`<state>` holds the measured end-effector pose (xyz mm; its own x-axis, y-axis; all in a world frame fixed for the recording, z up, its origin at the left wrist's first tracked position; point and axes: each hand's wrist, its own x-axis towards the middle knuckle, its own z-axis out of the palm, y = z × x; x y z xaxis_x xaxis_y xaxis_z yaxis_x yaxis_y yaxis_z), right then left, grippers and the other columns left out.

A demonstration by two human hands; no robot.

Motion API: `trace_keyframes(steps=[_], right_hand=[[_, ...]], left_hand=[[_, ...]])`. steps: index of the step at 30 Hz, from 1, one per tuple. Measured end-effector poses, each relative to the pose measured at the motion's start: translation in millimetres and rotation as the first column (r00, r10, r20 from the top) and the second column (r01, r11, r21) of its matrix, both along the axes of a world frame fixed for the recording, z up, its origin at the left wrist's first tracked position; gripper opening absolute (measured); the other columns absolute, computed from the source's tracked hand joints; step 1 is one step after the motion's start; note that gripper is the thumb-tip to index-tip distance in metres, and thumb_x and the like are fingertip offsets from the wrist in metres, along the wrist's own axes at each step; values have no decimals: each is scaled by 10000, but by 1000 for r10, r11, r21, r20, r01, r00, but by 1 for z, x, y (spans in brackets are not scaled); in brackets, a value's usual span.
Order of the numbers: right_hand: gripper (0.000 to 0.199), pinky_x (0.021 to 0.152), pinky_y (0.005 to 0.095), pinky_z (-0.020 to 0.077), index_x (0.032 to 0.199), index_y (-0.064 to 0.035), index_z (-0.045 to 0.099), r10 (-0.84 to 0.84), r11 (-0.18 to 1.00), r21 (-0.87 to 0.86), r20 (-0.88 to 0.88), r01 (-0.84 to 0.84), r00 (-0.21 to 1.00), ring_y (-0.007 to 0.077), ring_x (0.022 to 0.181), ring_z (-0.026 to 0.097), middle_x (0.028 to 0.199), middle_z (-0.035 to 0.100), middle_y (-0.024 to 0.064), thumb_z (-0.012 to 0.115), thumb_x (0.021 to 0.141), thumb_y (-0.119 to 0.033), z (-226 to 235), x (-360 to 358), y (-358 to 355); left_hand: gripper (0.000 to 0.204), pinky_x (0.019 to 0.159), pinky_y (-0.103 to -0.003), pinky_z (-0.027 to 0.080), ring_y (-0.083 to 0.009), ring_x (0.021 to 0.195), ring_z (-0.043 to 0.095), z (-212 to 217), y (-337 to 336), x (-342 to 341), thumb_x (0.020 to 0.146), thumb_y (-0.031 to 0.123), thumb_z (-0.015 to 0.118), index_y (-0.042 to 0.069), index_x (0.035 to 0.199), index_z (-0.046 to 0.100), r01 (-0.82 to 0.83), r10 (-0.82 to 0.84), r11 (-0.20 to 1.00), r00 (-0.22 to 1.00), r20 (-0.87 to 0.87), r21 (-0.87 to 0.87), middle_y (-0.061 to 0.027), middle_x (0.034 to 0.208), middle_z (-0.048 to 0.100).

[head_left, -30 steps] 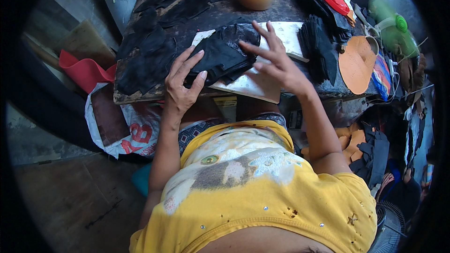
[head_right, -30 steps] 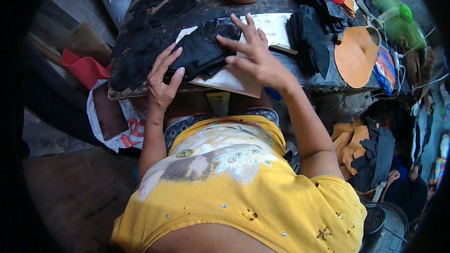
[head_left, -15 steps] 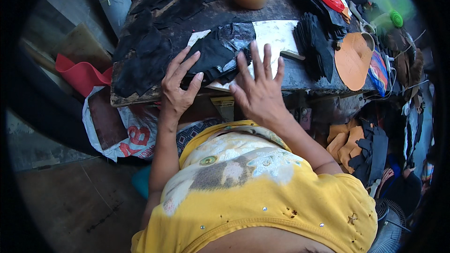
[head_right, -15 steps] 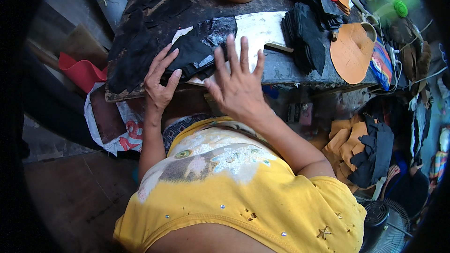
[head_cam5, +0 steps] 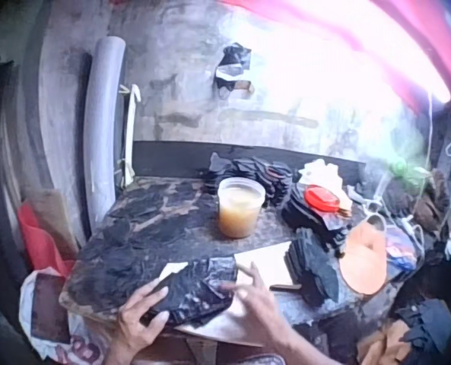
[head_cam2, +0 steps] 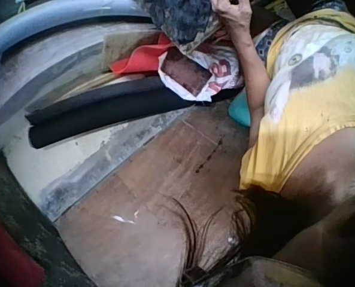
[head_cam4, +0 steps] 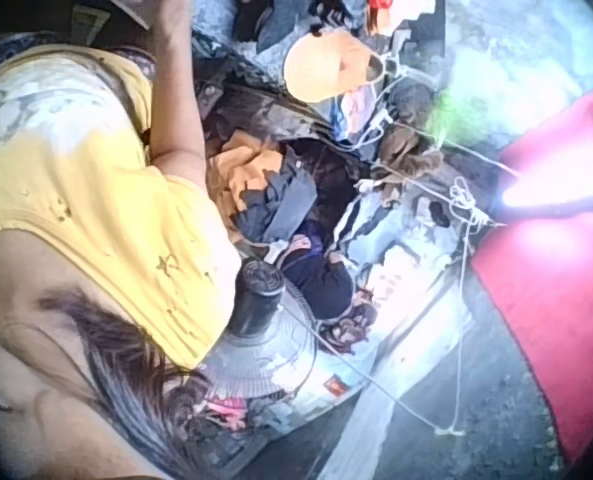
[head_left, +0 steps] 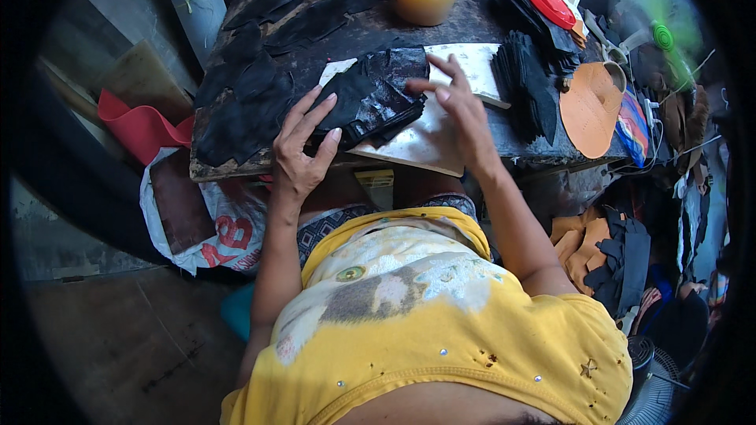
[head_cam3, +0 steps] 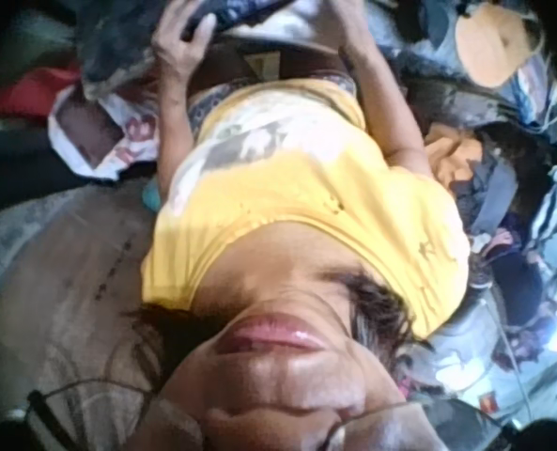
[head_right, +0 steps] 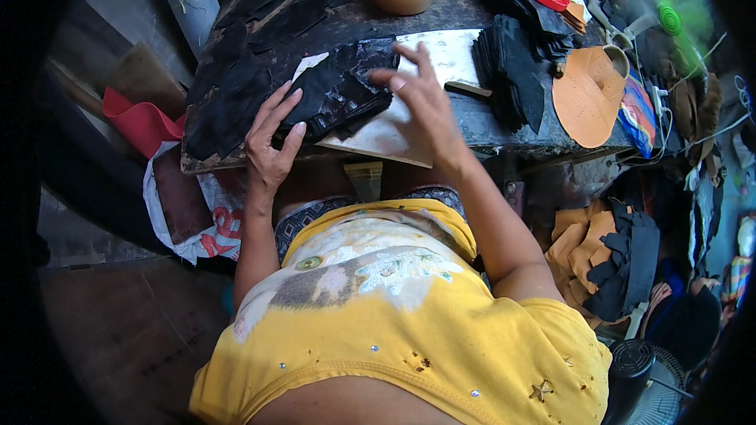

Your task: The person repeatedly rubs a small black leather piece with both hands on a white board. They periodically dip the leather into a container of yellowish liquid and continue rubbing. The leather is handled one at a time and placed back on the board after each treatment.

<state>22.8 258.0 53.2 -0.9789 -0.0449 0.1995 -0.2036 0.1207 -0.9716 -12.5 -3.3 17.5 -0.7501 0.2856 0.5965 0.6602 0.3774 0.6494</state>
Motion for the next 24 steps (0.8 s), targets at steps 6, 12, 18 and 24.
trace_keyframes(steps=[6,12,18,24], right_hand=[[499,1198,544,53,1413,-202,568,-35,742,648,-223,175,974,391,1523,-32,1646,176,126,562,937,-353,-17,-5,8],[508,1198,554,47,1408,-159,564,-125,677,703,-180,216,976,410,1516,8,1644,145,145,585,927,-323,-13,-21,13],[438,1216,518,69,1183,-139,739,114,973,205,-45,-103,992,370,1523,56,1623,257,95,526,801,-119,0,-3,25],[505,1214,483,52,1251,-83,687,6,999,38,-161,0,987,316,1508,160,1564,350,139,574,765,-158,22,-12,23]], left_hand=[[428,1033,-428,459,-373,1218,574,-2,1,-1,848,125,681,89,1273,656,-3,3,1000,1000,-4,-4,-192,1354,577],[423,1034,-428,457,-381,1215,574,-1,1,0,851,130,678,89,1272,658,-10,10,1000,1000,-3,-16,-197,1353,576],[409,1032,-426,460,-382,1218,574,0,1,0,860,144,675,94,1265,663,0,0,1000,1000,-3,7,-192,1361,570],[407,1074,-438,406,-350,1256,523,5,15,2,849,151,690,103,1253,678,-57,49,994,995,-82,-90,-180,1405,530]])
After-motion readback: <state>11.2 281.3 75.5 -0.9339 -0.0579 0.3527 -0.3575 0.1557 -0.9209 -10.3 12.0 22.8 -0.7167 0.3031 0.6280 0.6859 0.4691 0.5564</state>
